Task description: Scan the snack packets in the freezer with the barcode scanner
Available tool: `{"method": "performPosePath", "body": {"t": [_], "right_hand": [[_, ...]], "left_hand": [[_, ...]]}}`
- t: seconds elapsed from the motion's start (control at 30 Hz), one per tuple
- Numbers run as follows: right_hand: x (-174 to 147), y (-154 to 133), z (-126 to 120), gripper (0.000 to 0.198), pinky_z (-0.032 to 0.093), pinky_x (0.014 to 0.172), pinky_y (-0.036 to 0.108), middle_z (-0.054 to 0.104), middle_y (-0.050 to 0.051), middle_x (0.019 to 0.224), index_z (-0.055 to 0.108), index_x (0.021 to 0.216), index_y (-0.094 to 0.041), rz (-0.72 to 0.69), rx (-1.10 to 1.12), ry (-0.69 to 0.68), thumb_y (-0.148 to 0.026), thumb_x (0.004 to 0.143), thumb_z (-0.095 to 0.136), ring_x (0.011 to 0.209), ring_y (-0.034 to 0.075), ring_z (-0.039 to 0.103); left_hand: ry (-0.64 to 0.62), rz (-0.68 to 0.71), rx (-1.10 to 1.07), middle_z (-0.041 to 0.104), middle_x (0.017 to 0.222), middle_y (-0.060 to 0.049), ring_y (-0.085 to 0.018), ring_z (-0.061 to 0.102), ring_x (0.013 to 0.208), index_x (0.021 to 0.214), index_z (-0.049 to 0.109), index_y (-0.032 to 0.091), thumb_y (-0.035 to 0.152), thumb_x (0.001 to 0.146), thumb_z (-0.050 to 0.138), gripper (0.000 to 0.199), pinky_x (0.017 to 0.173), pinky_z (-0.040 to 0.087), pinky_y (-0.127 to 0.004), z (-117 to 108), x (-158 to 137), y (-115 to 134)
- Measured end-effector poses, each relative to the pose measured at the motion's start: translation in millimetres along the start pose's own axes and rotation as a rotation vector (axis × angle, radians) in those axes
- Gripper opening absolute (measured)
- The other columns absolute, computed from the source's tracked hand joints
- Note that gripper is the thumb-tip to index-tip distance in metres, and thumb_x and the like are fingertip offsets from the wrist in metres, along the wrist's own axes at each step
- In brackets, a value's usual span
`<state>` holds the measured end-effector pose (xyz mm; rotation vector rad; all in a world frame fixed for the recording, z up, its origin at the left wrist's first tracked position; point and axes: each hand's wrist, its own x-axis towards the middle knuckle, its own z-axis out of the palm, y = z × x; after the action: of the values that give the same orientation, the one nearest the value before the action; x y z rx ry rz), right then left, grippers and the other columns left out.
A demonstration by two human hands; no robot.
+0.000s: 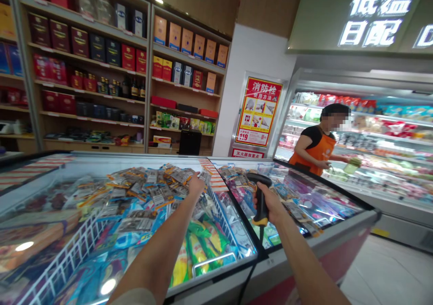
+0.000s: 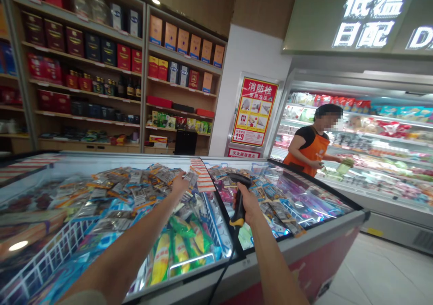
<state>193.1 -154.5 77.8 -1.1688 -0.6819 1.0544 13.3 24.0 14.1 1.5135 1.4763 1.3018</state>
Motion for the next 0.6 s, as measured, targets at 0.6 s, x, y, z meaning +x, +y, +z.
{"method": "performPosePath", "body": {"t": [0.6], "right_hand": [[42.3,-5.8,-32.7,0.02,0.037,0.031,0.02,0.05,-0.003,0.042,0.048,0.063,-0.016,-0.02,-0.026,0.097,-0.034,0.068,0.056,0.033,0.008,0.044]], "left_hand": [[-0.068,0.128,0.057,0.048,0.114,-0.008,-0.02,0.047,0.1,0.109,0.048,0.015,0.029,0.078,0.046,0.033,0.082,0.038,-0.043,81.0,-1.2,45.3]]}}
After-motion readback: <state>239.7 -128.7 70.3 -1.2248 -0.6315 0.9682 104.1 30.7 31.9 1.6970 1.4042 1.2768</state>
